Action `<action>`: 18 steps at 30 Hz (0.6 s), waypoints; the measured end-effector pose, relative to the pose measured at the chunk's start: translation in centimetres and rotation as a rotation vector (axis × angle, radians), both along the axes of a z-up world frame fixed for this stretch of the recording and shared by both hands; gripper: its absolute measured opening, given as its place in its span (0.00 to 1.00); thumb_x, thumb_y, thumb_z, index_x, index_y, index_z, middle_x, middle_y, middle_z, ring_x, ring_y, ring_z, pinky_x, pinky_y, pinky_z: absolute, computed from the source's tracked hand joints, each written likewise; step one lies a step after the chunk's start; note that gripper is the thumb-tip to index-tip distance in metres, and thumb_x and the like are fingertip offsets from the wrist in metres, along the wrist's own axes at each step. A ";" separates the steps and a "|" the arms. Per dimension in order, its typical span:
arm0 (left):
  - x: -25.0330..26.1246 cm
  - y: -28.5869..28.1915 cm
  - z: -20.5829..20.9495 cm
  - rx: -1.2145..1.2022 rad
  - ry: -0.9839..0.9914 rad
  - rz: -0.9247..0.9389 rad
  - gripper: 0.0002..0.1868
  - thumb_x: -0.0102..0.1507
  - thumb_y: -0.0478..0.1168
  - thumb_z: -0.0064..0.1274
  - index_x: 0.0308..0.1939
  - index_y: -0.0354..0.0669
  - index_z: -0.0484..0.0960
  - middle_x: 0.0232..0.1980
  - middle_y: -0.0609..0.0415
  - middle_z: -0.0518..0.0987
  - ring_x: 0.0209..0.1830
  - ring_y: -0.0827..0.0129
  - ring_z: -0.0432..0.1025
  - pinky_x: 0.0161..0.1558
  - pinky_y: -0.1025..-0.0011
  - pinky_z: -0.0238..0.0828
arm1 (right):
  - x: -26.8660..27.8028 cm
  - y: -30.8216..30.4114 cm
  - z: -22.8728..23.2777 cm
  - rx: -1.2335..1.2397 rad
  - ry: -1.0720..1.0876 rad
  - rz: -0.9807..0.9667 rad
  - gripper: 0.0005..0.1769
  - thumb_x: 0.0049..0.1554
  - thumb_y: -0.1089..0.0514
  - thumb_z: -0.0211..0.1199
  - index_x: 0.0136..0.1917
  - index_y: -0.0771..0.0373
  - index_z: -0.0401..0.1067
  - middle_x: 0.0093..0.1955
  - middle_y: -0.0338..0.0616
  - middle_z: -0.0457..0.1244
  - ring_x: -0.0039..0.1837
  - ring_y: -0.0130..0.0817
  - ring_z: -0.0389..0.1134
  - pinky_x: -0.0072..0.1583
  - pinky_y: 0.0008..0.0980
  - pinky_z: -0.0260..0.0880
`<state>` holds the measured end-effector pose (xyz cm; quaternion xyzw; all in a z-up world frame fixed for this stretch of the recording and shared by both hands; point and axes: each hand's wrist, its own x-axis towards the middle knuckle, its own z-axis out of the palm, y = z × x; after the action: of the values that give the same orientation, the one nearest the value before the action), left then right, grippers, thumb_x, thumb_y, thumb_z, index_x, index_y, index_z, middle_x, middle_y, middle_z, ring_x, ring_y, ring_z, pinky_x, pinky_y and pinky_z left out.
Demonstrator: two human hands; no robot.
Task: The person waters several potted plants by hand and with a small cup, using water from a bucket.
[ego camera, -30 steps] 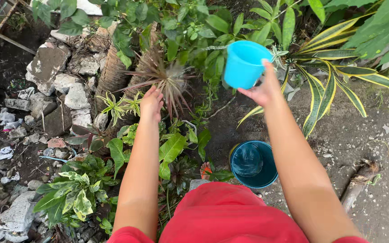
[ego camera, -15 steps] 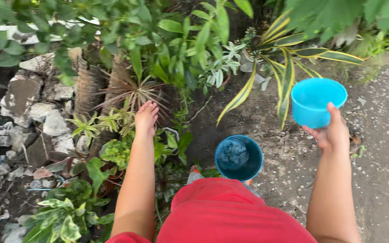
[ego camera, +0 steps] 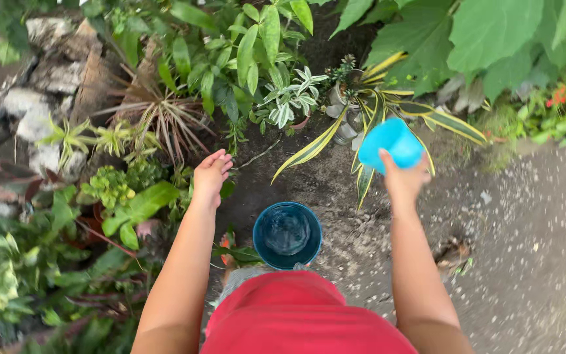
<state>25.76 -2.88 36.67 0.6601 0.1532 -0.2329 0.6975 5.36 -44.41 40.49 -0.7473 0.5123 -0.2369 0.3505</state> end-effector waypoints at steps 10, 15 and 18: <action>-9.1 3.4 2.7 0.096 -0.073 0.147 0.21 0.69 0.45 0.48 0.66 0.44 0.77 0.61 0.57 0.82 0.59 0.72 0.75 0.59 0.70 0.68 | 14.4 -3.5 5.0 -0.638 0.113 0.525 0.72 0.49 0.47 0.86 0.87 0.62 0.36 0.80 0.83 0.30 0.80 0.82 0.35 0.77 0.65 0.48; -12.2 6.5 1.4 0.080 -0.040 0.237 0.21 0.69 0.45 0.48 0.66 0.44 0.77 0.61 0.57 0.82 0.59 0.72 0.75 0.56 0.71 0.67 | 15.2 -2.8 9.3 -0.820 0.136 0.541 0.69 0.51 0.50 0.83 0.87 0.60 0.36 0.82 0.74 0.30 0.83 0.80 0.37 0.81 0.62 0.50; -14.2 7.3 0.5 0.081 -0.020 0.253 0.22 0.69 0.44 0.49 0.66 0.44 0.77 0.61 0.55 0.82 0.59 0.70 0.75 0.55 0.70 0.67 | 14.0 -2.3 9.0 -0.787 -0.026 0.480 0.71 0.49 0.48 0.86 0.85 0.59 0.35 0.82 0.72 0.30 0.81 0.74 0.42 0.79 0.56 0.56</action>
<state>11.61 4.38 37.14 0.6655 0.2375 -0.1303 0.6955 19.37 -46.71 49.48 -0.9181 0.1912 -0.3349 0.0913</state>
